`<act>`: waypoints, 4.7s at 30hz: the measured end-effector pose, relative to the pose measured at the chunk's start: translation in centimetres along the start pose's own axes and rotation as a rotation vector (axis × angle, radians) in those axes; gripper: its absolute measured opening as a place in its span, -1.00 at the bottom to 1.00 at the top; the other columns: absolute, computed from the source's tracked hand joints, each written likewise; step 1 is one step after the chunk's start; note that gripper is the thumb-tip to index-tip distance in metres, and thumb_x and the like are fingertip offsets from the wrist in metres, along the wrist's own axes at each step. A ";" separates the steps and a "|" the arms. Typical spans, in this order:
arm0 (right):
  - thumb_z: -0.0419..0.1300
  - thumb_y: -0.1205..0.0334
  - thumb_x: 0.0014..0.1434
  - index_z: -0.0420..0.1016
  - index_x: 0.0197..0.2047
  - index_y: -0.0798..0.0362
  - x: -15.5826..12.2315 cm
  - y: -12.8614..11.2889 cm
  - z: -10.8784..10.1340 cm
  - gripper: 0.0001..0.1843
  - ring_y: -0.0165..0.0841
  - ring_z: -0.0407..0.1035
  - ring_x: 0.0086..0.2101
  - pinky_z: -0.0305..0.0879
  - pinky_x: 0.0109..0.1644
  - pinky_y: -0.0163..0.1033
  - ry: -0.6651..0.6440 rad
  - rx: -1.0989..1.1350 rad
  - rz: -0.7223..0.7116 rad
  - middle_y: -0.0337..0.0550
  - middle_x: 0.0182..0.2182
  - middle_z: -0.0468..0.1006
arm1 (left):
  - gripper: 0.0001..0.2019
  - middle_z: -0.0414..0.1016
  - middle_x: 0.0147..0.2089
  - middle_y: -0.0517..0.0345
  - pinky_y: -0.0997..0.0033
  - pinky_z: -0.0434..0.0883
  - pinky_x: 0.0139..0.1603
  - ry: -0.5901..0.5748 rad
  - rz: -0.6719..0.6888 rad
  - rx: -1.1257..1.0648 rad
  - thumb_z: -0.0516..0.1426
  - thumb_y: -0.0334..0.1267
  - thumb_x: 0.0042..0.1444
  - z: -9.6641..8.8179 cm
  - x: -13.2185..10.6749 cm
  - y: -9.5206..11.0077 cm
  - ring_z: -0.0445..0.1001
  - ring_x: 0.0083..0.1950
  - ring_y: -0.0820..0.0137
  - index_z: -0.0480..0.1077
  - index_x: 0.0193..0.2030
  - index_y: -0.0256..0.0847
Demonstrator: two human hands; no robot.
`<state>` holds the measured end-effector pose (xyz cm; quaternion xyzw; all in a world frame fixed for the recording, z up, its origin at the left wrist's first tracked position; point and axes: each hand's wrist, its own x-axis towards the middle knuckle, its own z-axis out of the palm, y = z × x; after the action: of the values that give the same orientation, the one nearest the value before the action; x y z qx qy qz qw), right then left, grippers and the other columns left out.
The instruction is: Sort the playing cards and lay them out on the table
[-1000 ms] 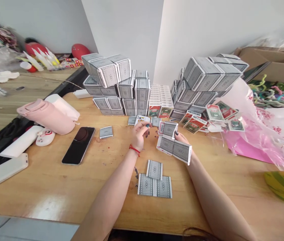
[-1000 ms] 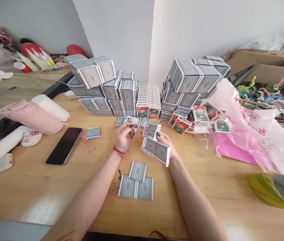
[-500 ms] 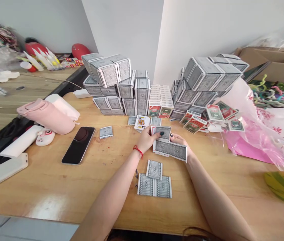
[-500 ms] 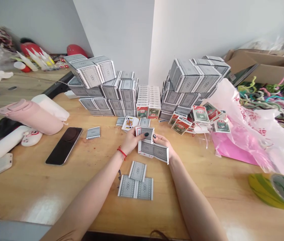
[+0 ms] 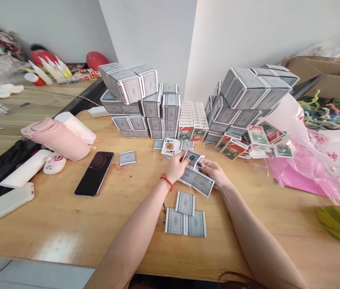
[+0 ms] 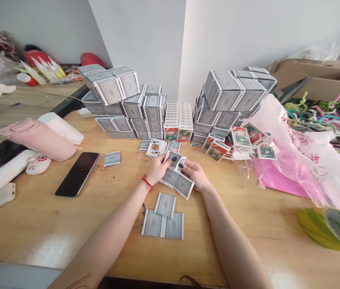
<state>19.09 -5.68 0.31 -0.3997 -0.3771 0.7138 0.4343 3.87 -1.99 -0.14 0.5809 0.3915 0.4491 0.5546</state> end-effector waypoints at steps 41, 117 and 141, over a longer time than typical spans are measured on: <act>0.22 -0.11 -0.08 0.32 -0.63 0.07 0.7 0.6 -0.6 -0.59 -0.45 0.22 -0.72 0.15 -0.65 -0.33 0.290 -0.149 -0.086 -0.26 -0.75 0.36 | -0.70 0.49 -0.29 0.09 0.40 0.32 -0.23 -0.054 0.022 0.289 0.08 -0.07 0.03 0.3 -0.3 -0.2 0.41 -0.27 0.34 0.41 -0.21 -0.25; -0.06 0.54 0.09 0.39 -0.06 0.09 6.2 2.5 4.1 -0.61 -0.30 0.35 -0.03 0.26 0.05 -0.18 0.197 -1.490 -0.931 -0.03 -0.08 0.49 | -0.70 0.50 -0.08 0.07 0.27 0.33 0.08 0.415 -0.077 -0.987 0.00 -0.44 0.08 -8.0 1.4 1.2 0.40 0.04 0.33 0.40 -0.06 -0.22; 0.20 0.19 -0.08 0.47 -0.38 0.08 5.0 1.7 2.1 -0.83 -0.18 0.36 -0.06 0.30 0.00 0.00 0.610 -0.186 -0.609 -0.01 -0.11 0.50 | -0.71 0.48 -0.10 0.00 0.17 0.42 -0.11 0.130 -0.156 -1.071 0.00 -0.27 0.05 -7.8 -0.1 2.7 0.43 -0.02 0.26 0.37 -0.09 -0.21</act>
<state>15.11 -2.02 -1.62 -0.5001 -0.3947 0.3654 0.6786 -3.78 -0.03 2.40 0.1576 0.1835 0.5782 0.7792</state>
